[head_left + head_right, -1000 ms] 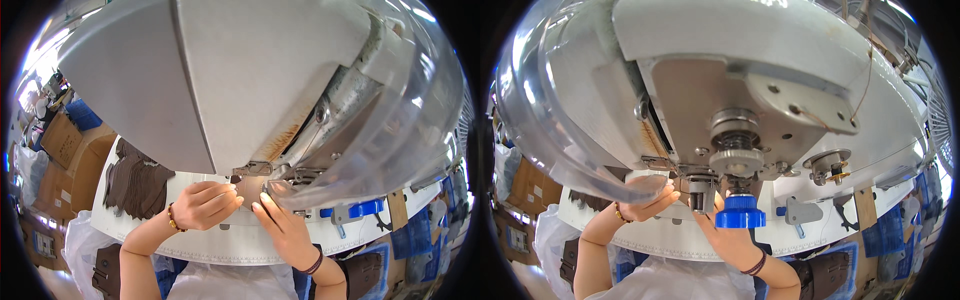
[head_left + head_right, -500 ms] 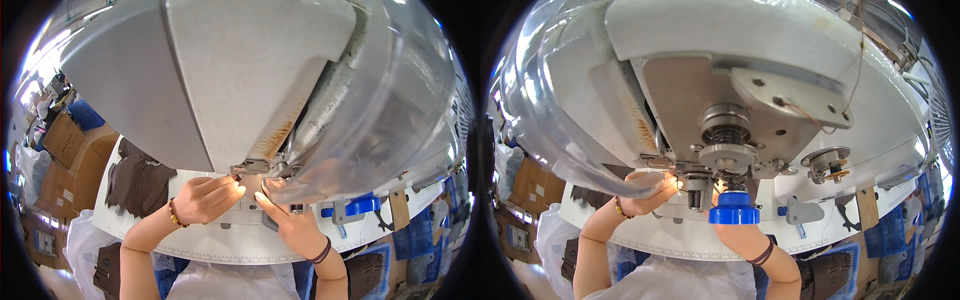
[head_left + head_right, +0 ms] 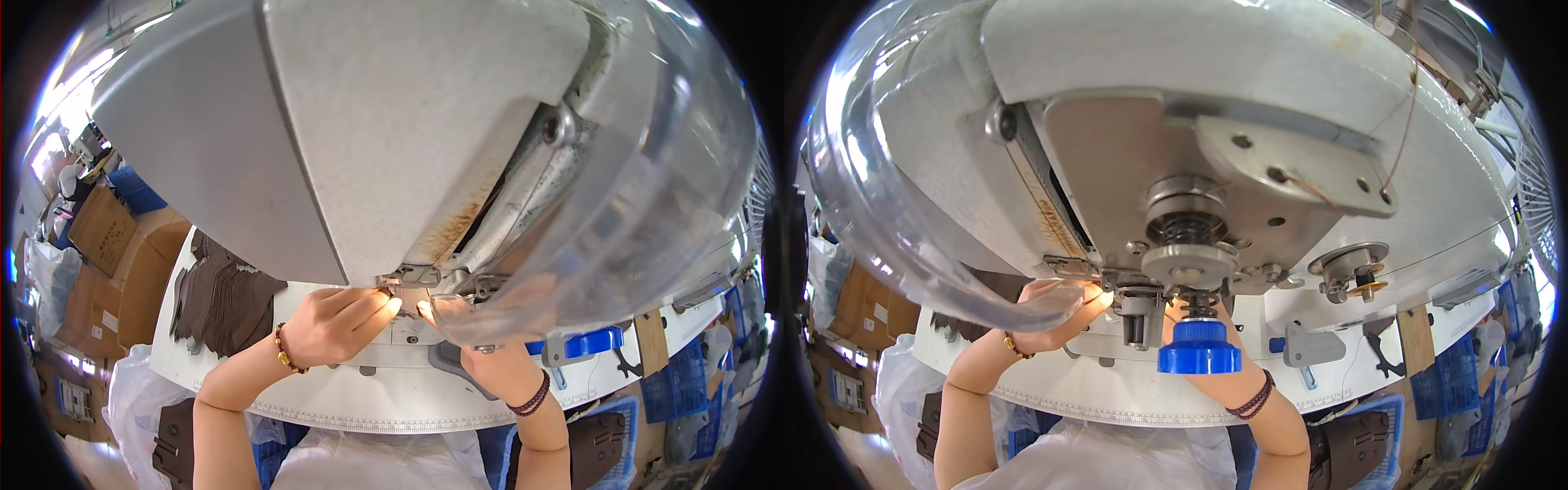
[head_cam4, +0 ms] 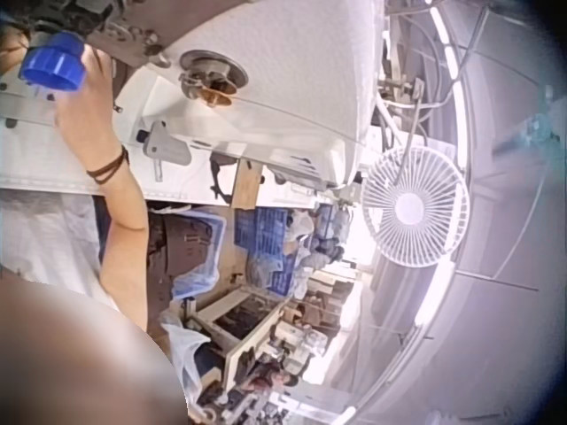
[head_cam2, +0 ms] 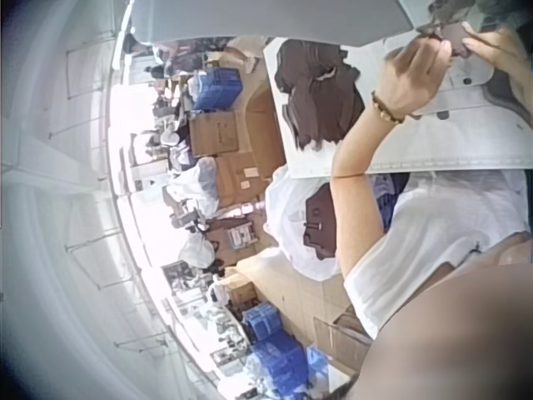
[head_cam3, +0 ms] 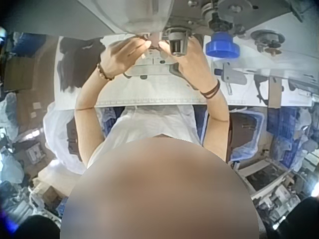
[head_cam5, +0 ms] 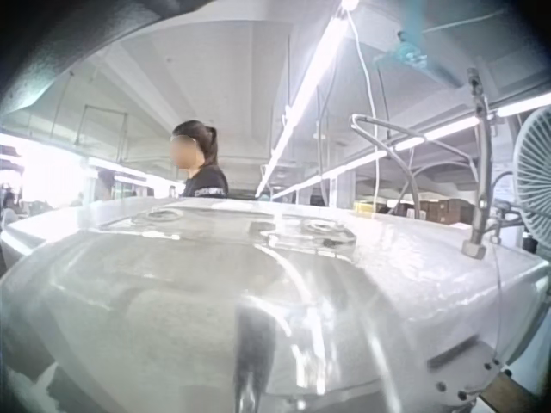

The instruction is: The recorder uses an industrial sewing machine to stitch leather shoe components together and performs machine maintenance by adjusting the needle and thread.

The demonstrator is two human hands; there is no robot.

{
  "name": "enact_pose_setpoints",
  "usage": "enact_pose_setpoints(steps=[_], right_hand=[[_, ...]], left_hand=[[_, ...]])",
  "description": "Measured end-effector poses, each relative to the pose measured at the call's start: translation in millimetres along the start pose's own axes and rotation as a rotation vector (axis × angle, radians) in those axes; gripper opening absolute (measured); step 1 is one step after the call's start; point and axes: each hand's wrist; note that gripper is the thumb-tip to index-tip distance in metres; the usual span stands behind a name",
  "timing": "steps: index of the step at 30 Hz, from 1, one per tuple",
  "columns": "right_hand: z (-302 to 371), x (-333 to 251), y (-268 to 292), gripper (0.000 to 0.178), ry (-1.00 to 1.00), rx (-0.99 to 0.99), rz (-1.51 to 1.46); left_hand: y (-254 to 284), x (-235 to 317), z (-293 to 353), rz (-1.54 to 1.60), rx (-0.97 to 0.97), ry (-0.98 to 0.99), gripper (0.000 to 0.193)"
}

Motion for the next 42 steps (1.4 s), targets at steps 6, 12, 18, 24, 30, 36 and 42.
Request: enact_pose_setpoints(steps=[6,12,18,24,30,36,42], right_hand=[[-6,2,-5,0.006,-0.068,0.121,-0.267],[-4,12,-8,0.007,-0.170,0.187,-0.581],[-9,17,-1,0.007,-0.085,0.202,-0.478],[-11,20,0,0.008,-0.066,0.202,-0.450],[-9,21,-7,0.009,-0.207,0.165,-0.524],[-9,19,-5,0.010,-0.183,0.152,-0.516],[-10,11,-9,0.018,-0.145,0.283,-0.384]], left_hand=[[-7,-5,5,0.027,0.022,0.024,0.024],[-16,-8,14,-0.019,0.052,0.077,0.024],[-24,-14,17,0.112,0.172,0.124,0.025],[-28,-15,16,0.074,0.156,0.161,0.023],[-24,-15,10,0.037,0.195,0.127,0.021],[-24,-14,11,0.057,0.143,0.111,0.020],[-23,-13,11,0.112,0.169,0.140,0.020]])
Point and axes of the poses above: each hand's wrist, its own z-axis away from the middle knuckle, its own y-axis out of the back of the hand, x = y × z, and after that the axes turned 6 degrees about y, right-handed
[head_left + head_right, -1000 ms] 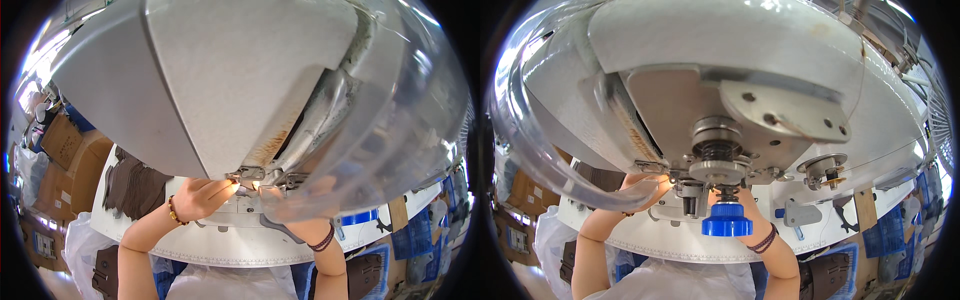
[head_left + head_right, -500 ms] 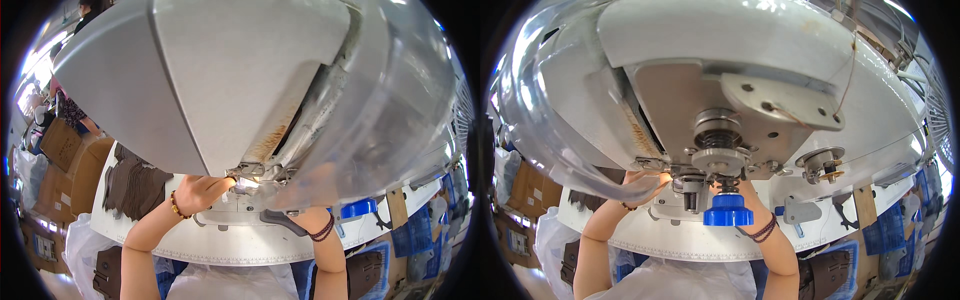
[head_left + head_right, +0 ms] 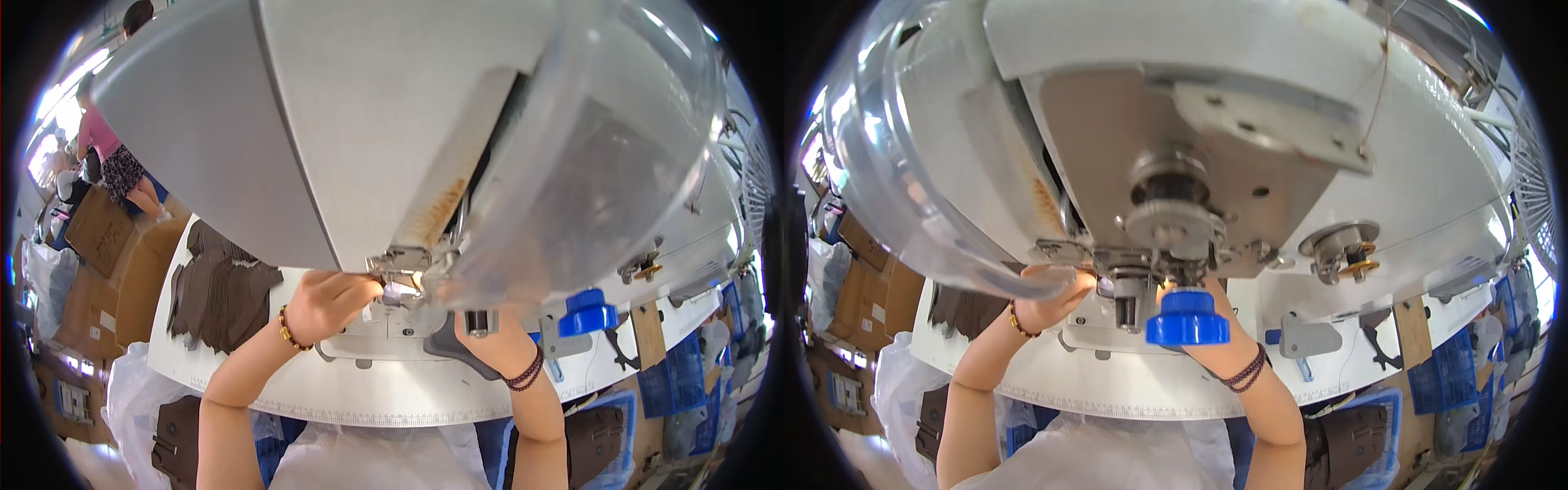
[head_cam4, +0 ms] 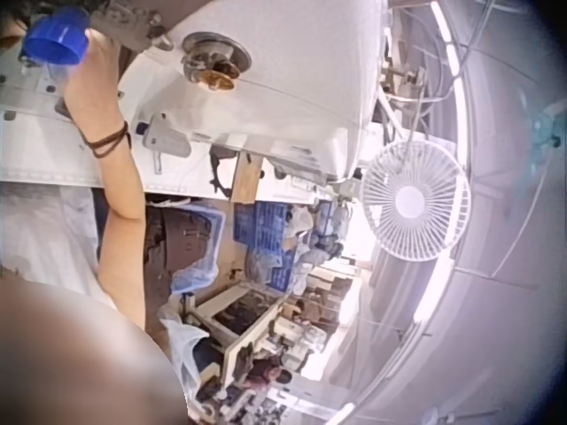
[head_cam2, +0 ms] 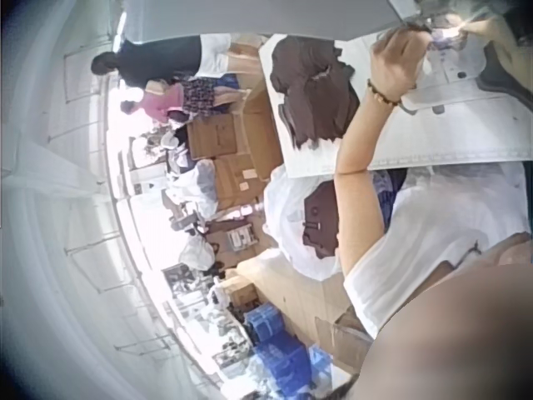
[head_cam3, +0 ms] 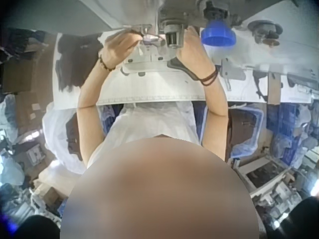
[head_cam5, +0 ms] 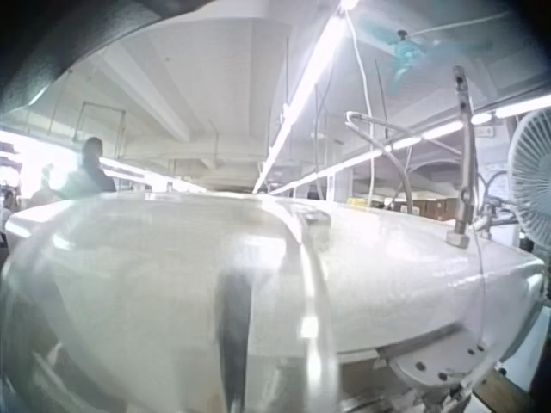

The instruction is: The recorder uses an industrial sewing machine to stitch leather shoe components together and performs machine maintenance by adjusting the needle and thread.

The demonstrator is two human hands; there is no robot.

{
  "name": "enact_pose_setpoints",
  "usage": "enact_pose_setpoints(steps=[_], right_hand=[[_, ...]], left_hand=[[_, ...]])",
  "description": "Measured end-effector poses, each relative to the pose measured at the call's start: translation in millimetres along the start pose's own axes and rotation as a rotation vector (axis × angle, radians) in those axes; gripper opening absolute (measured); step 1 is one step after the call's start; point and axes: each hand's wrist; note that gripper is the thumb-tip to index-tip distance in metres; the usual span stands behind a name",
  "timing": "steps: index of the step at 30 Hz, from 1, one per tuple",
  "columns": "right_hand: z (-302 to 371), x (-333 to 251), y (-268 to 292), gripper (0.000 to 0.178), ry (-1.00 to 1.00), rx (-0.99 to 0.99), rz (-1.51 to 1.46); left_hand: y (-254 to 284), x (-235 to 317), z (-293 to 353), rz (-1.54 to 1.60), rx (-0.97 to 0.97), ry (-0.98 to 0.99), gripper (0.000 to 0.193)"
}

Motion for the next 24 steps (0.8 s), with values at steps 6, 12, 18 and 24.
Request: enact_pose_setpoints(steps=[6,12,18,24], right_hand=[[11,-1,2,0.031,-0.171,-0.027,0.017],[59,-18,31,0.052,-0.312,0.203,0.046],[106,-38,49,0.050,-0.543,0.487,-0.202],[112,-45,40,0.061,-0.596,0.690,-0.613]], left_hand=[[-9,23,12,0.032,0.089,0.137,0.023],[-21,52,39,0.315,-0.058,0.177,0.025],[-38,88,55,0.477,-0.535,0.102,0.052],[-32,120,60,0.787,-0.698,0.113,0.093]])
Point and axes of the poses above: each hand's wrist, its own z-axis away from the middle knuckle, its own y-axis out of the back of the hand, x = y × z, and after that the axes turned 6 degrees about y, right-handed
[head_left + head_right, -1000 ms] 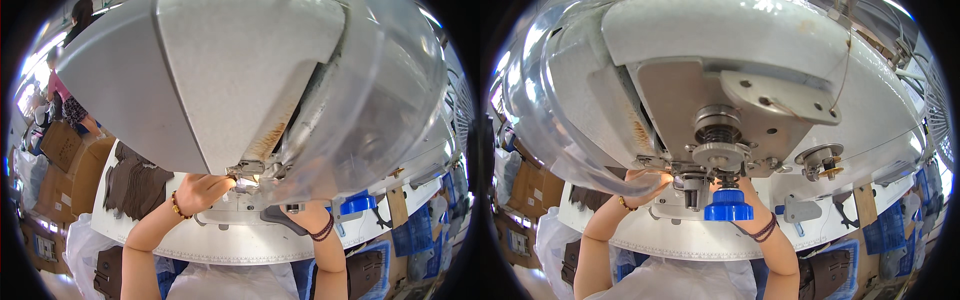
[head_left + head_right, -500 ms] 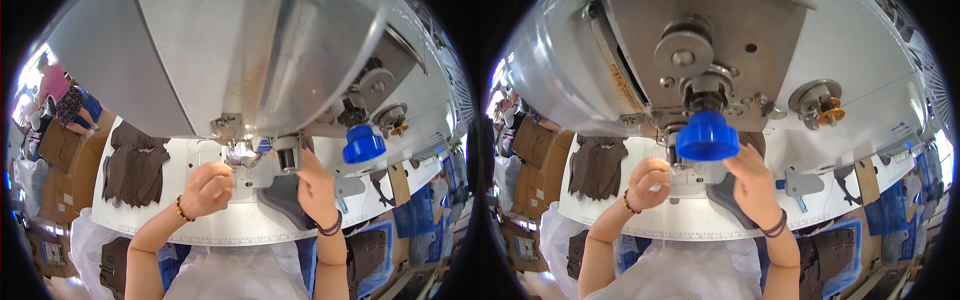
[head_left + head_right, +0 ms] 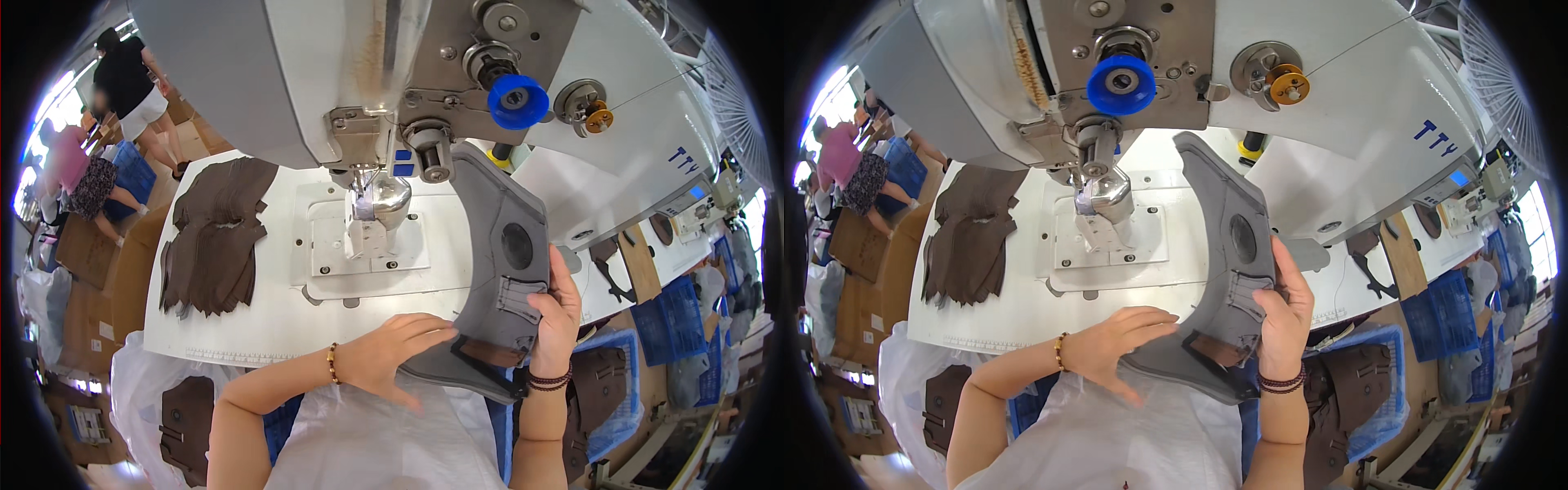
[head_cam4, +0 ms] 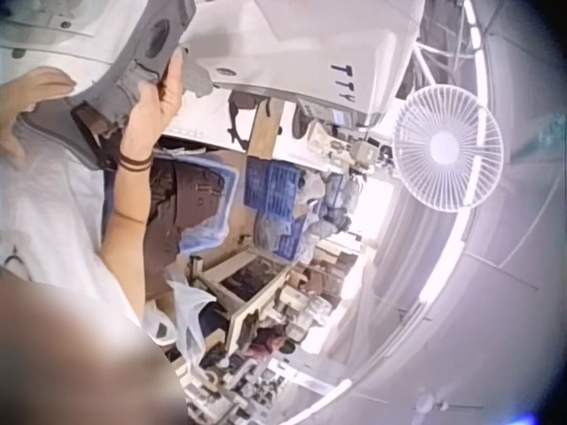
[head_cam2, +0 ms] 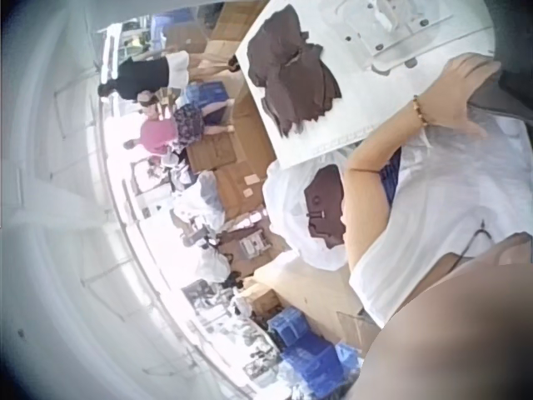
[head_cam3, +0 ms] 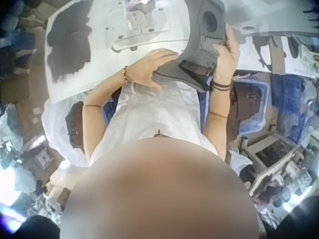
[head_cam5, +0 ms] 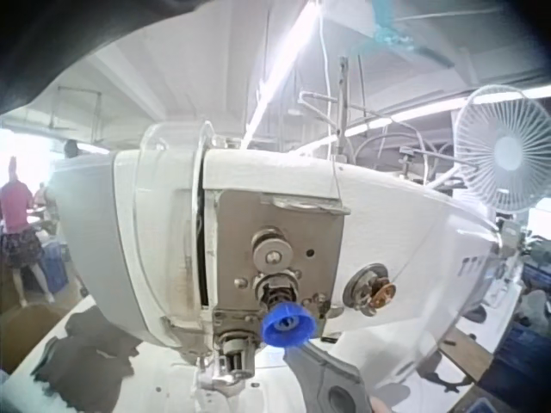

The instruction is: The recorder uses an industrial sewing machine to stitch leather shoe components together and performs machine maintenance by adjusting the needle and thread.

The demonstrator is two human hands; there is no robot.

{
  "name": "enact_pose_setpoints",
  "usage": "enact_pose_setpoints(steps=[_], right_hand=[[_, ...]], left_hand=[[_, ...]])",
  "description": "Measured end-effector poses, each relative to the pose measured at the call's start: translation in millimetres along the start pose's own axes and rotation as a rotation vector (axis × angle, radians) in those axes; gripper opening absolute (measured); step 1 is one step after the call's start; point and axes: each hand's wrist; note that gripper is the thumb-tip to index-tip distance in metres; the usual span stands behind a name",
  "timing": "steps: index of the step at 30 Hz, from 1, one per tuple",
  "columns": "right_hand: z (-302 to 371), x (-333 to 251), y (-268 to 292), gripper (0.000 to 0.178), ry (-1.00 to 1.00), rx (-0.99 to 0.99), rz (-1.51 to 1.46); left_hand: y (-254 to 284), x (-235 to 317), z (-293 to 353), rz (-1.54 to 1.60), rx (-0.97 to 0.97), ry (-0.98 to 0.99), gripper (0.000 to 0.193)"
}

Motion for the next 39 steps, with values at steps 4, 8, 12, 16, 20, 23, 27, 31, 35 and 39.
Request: enact_pose_setpoints(steps=[4,8,12,16,20,23,27,31,35,39], right_hand=[[16,8,-19,0.069,-0.080,-0.026,-0.216],[53,19,-53,0.064,-0.148,-0.201,-0.230],[91,43,-95,0.068,-0.015,-0.615,-0.250],[92,54,-86,0.062,-0.426,-0.541,-0.560],[74,54,-52,0.030,0.303,-0.393,0.133],[59,61,-37,0.045,0.516,-0.025,0.379],[54,63,-28,0.061,0.158,-0.074,-0.047],[62,53,-28,0.058,-0.048,-0.279,-0.189],[65,45,-33,0.057,0.041,-0.266,-0.086],[64,43,-37,0.055,0.110,-0.318,-0.071]], left_hand=[[3,-1,5,0.351,-0.003,0.033,0.105],[3,-8,12,0.849,-0.097,0.230,0.088],[12,-21,22,1.307,-0.036,0.816,0.063],[17,-26,40,1.245,0.095,0.855,0.049],[23,-25,60,1.130,0.162,0.869,0.043],[29,-24,71,1.073,0.103,0.696,0.042],[34,-24,73,1.057,0.014,0.525,0.040],[35,-30,70,0.971,-0.045,0.413,0.041],[35,-33,75,1.077,-0.065,0.476,0.042],[33,-35,79,1.147,-0.009,0.481,0.044]])
Point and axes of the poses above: each hand's wrist, its own z-axis away from the middle knuckle, its own y-axis out of the back of the hand, x = y × z, and after that the axes turned 6 degrees about y, right-handed
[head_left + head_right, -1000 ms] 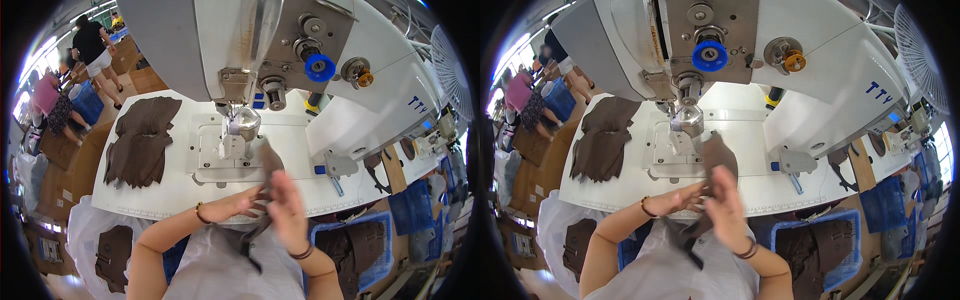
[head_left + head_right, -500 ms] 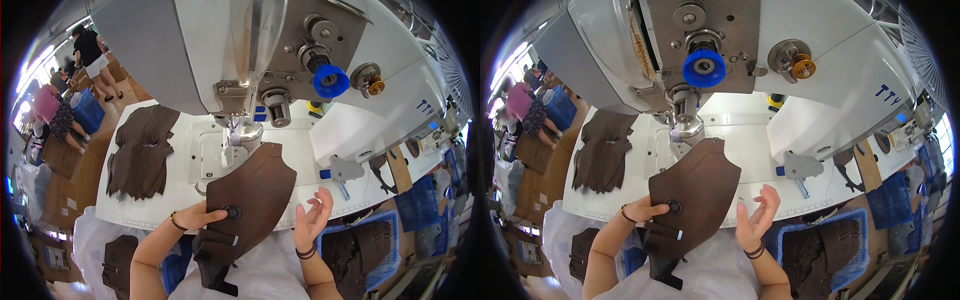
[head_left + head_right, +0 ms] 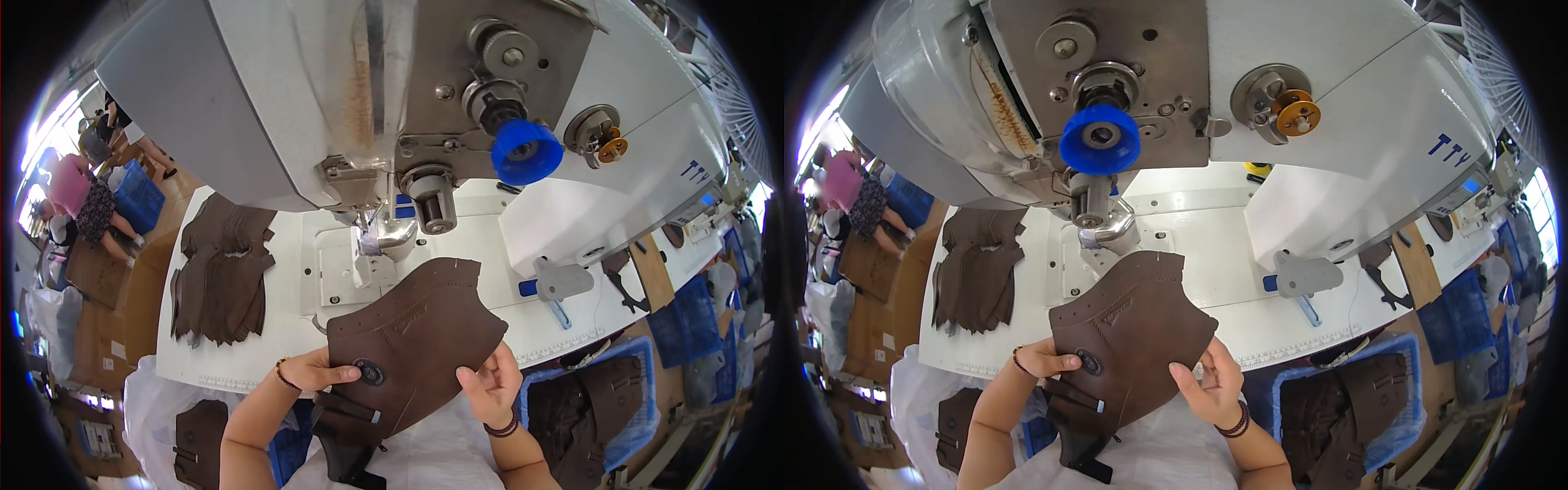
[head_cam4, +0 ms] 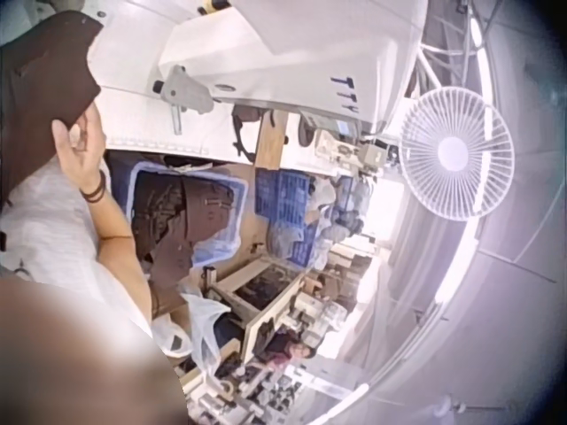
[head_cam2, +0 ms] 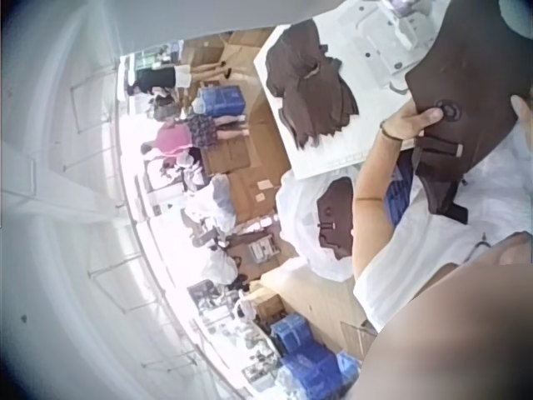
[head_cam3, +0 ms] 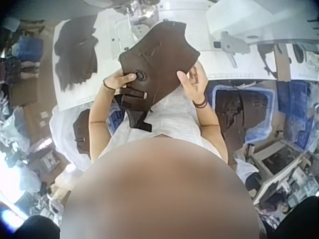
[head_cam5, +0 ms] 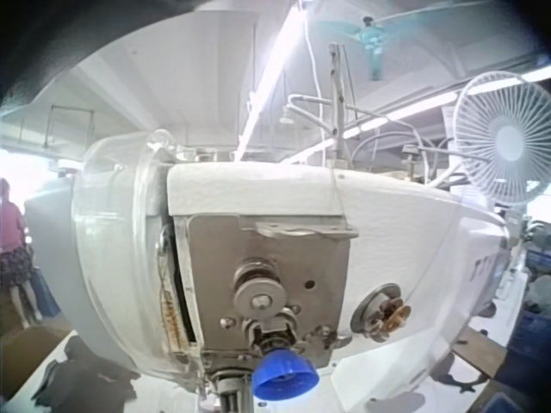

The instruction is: The recorder uses an industrial sewing machine to stitch leather shoe components together and performs machine maintenance by adjusting the needle and thread.

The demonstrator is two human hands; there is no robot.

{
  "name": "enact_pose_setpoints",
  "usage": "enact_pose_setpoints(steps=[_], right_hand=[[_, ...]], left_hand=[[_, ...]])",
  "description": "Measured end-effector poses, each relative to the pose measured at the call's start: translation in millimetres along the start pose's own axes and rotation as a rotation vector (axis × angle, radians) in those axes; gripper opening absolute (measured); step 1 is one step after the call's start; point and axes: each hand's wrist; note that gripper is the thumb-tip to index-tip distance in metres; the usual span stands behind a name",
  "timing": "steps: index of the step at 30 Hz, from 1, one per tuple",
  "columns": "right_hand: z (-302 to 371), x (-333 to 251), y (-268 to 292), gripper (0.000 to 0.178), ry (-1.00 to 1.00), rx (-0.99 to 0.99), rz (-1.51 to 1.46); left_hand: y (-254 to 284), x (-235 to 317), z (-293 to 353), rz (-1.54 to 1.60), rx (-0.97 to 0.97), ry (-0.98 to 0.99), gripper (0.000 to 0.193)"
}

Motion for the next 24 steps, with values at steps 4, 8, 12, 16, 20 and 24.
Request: enact_pose_setpoints(steps=[4,8,12,16,20,24], right_hand=[[0,2,-4,0.052,0.026,0.052,0.052],[4,6,-19,0.054,-0.013,0.176,-0.045],[7,14,-37,0.059,0.084,-0.032,0.056],[5,23,-42,0.051,0.216,-0.307,-0.032],[2,31,-51,0.050,-0.019,-0.201,0.011],[-6,39,-62,0.048,-0.098,-0.199,0.001]], left_hand=[[-7,4,9,-0.018,-0.048,-0.146,0.047],[-34,11,39,-0.049,0.061,-0.096,0.045],[-57,25,90,-0.237,0.546,0.022,0.031],[-86,42,187,-0.403,1.335,-0.153,0.020],[-117,52,277,-0.566,2.121,-0.444,0.043],[-145,44,339,-1.211,2.561,0.096,0.039]])
Point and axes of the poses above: each hand's wrist, its own z-axis away from the middle knuckle, its own y-axis out of the back of the hand, x = y × z, and after that the axes turned 6 degrees about y, right-handed
